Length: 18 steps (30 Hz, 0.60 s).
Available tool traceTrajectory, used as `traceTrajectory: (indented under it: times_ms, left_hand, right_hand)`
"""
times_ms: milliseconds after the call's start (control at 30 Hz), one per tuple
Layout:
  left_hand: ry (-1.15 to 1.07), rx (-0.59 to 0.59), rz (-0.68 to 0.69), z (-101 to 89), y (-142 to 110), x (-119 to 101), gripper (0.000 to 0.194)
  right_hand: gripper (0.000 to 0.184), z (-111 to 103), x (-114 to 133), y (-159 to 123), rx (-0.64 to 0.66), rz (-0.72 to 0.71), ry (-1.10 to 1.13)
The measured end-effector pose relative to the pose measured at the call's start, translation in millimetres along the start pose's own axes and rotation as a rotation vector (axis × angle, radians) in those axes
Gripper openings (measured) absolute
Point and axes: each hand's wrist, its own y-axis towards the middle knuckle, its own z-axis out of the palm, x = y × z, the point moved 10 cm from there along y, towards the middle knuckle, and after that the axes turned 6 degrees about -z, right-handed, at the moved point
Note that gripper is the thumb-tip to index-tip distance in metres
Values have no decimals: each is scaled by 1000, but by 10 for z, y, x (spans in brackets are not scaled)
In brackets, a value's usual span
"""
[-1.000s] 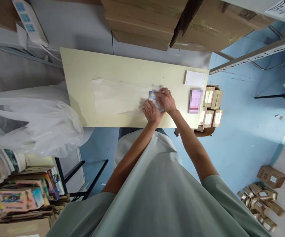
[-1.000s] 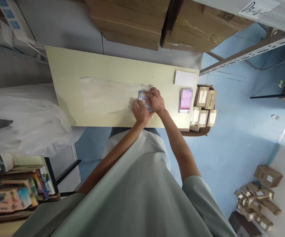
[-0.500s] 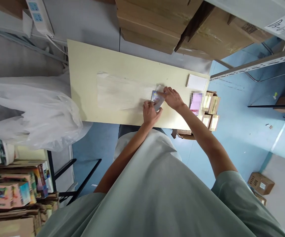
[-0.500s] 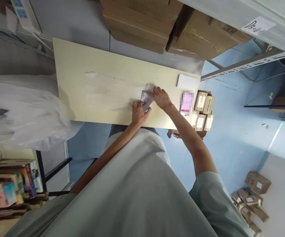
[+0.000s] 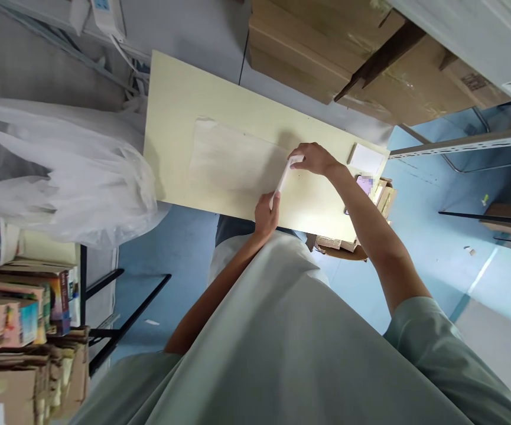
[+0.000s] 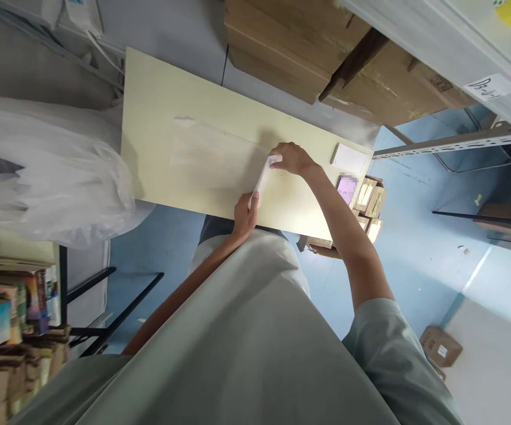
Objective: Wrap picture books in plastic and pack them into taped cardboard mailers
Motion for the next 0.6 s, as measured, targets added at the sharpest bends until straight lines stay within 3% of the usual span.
traceTrajectory:
  times_ms: [167, 300, 400, 533, 600]
  left_hand:
    - [48, -35, -181, -119, 42, 324, 38]
    - [54, 1, -311, -146, 119, 519, 51]
    - [72, 47, -377, -185, 182, 572, 52]
    - [109, 355, -518, -122, 252, 655, 52]
    - [208, 370, -469, -245, 404, 612, 58]
  right_hand:
    - [43, 107, 29, 298, -118, 4, -1]
    - [42, 283, -36, 463, -209, 34, -4]
    - [44, 378, -87, 530, -260, 42, -5]
    - [42, 425, -124, 554, -310, 31, -21]
    - [38, 454, -154, 560, -305, 54, -33]
